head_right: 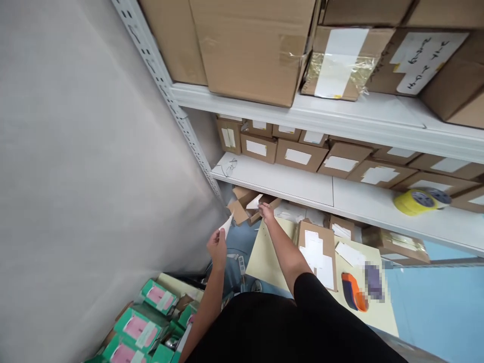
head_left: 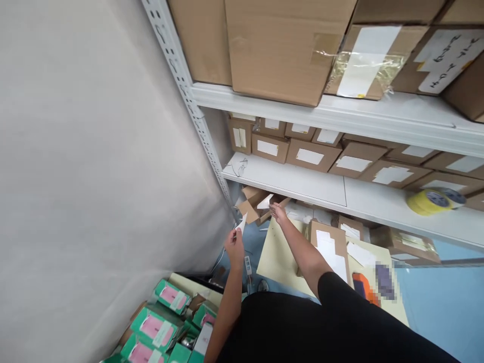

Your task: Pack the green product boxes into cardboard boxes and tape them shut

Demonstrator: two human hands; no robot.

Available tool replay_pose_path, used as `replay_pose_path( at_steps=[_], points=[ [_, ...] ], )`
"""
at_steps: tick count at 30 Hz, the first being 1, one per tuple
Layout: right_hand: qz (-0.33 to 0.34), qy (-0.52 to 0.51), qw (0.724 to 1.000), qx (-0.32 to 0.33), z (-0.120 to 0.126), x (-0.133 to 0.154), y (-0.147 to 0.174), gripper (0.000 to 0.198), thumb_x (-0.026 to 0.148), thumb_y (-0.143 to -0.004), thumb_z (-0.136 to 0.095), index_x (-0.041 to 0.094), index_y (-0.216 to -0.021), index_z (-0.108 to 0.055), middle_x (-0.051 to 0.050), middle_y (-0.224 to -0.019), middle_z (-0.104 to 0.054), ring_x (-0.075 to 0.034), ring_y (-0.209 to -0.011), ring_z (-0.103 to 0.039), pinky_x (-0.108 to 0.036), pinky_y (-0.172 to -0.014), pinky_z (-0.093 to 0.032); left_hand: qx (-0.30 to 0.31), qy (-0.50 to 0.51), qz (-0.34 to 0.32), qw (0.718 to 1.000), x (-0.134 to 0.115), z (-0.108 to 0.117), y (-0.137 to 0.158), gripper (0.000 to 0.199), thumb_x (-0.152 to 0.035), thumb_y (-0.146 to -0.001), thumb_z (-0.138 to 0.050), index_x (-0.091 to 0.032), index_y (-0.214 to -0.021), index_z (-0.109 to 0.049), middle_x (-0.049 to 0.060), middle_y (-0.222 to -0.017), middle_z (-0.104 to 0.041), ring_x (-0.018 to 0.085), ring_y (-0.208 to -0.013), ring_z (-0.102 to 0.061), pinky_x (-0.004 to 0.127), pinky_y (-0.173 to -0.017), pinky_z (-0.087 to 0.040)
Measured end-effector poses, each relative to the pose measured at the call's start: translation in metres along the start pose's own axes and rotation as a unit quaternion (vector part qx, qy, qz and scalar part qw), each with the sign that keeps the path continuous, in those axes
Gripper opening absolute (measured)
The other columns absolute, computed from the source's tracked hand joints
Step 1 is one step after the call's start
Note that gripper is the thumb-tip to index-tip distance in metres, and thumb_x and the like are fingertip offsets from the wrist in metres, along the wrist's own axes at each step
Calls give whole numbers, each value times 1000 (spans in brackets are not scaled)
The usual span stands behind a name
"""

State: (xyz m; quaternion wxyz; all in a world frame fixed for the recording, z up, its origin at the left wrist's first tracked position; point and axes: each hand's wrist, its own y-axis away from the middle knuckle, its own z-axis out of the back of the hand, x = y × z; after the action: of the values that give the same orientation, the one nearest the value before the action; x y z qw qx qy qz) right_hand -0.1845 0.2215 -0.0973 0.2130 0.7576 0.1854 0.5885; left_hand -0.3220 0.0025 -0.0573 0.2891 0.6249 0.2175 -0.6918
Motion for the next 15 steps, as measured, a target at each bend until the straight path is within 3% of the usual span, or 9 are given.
replay_pose_path(
  at_steps=[3, 6, 8, 10, 12, 15],
  points=[
    [-10, 19, 1000, 11, 2, -5, 18, 29, 28, -61, -84, 22, -73, -59, 4, -61, -64, -15, -62, -65, -24, -58, -51, -107, -44, -7, 993, -3, 5, -1, 47, -60, -93, -57, -17, -98, -75, 8, -87, -74, 23, -80, -67, 36, -76, -54],
    [-21, 22, 998, 53, 27, -16, 56, 27, 35, -64, -86, 20, -76, -67, -4, -72, -73, -20, -70, -72, -28, -62, -55, -77, -78, -52, 993, -4, -8, 1, 41, -57, -92, -58, -20, -93, -76, 10, -93, -74, 24, -84, -68, 37, -78, -54],
    [-19, 24, 988, 149, 50, -23, 88, 30, 46, -72, -84, 20, -81, -72, -8, -82, -77, -22, -79, -75, -29, -67, -56, -23, -91, -92, 991, -3, -25, 6, 34, -53, -90, -61, -23, -88, -77, 10, -95, -74, 25, -89, -68, 38, -83, -54],
    [-10, 21, 985, 172, 75, -27, 120, 37, 54, -77, -81, 19, -84, -75, -10, -87, -78, -23, -84, -75, -31, -71, -57, 49, -96, -125, 986, -2, -48, 14, 26, -50, -87, -67, -26, -82, -77, 9, -91, -72, 26, -92, -67, 40, -88, -54],
    [9, -6, 991, 136, 99, -28, 145, 40, 58, -79, -80, 19, -87, -76, -9, -89, -79, -23, -86, -75, -32, -75, -58, 131, -103, -156, 974, -4, -75, 27, 18, -45, -84, -73, -28, -79, -78, 8, -86, -70, 27, -93, -66, 41, -93, -53],
    [54, -43, 997, 27, 134, -23, 164, 37, 54, -73, -85, 20, -83, -76, -6, -85, -78, -21, -83, -73, -32, -76, -57, 239, -121, -206, 941, -9, -115, 53, 12, -39, -86, -73, -30, -84, -81, 9, -89, -68, 28, -98, -65, 43, -96, -51]
  ],
)
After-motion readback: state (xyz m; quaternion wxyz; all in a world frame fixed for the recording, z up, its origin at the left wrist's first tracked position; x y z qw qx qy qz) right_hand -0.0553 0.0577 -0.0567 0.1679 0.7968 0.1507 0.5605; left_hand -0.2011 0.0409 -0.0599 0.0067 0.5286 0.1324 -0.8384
